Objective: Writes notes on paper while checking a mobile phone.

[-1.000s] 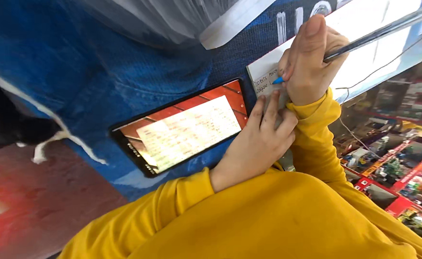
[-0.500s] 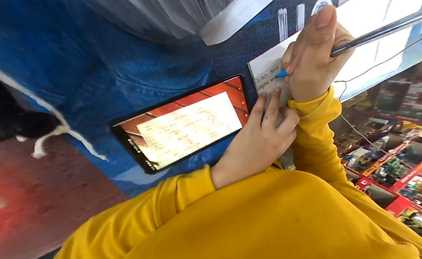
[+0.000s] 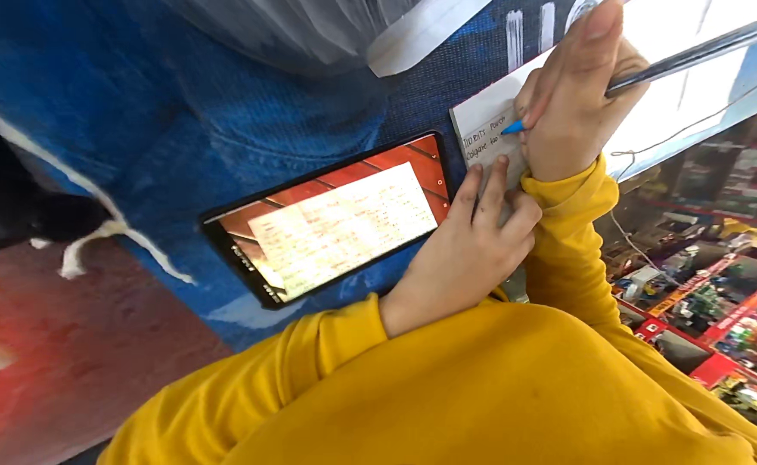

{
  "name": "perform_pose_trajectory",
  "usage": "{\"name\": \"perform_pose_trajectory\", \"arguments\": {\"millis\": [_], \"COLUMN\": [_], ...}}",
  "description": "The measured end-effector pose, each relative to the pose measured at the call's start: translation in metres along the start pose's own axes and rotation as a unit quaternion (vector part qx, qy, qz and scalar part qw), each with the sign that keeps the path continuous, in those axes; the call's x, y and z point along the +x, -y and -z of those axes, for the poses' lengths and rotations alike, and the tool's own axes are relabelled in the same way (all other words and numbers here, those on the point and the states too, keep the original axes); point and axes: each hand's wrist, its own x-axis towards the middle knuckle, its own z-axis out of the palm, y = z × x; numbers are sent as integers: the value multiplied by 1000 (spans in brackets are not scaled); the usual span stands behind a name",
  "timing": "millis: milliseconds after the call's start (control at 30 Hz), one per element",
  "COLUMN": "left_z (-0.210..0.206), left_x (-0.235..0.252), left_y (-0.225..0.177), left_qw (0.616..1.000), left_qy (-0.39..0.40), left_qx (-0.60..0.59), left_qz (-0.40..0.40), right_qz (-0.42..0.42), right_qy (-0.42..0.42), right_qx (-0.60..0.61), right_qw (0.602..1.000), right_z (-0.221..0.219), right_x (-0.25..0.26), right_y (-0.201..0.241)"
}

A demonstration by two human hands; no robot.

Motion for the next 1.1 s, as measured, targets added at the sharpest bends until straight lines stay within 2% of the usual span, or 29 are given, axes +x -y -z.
{"name": "perform_pose_trajectory", "arguments": {"millis": [300, 400, 567, 700, 833, 1100], "left_z": [-1, -1, -2, -2, -4, -4], "left_x": [-1, -1, -1, 0, 1, 1], "left_y": [0, -1, 0, -1, -2, 1], "left_qw": [1000, 1000, 1000, 1000, 1000, 1000], "left_qy": [-9, -9, -23, -25, -28, -22], "left_qx": [-6, 3, -14, -13, -10, -12], "left_qz": [3, 3, 6, 9, 10, -2], "right_qz": [2, 19, 7, 22, 75, 14], "right_qy": [12, 21, -1, 25, 96, 65], "right_qx": [11, -19, -26, -42, -55, 3], "right_qw": [1000, 999, 1000, 999, 991, 998], "right_z": [1, 2, 3, 5, 15, 13], "right_x": [1, 1, 0, 1, 6, 8], "right_y": [-1, -2, -3, -4, -6, -7]}}
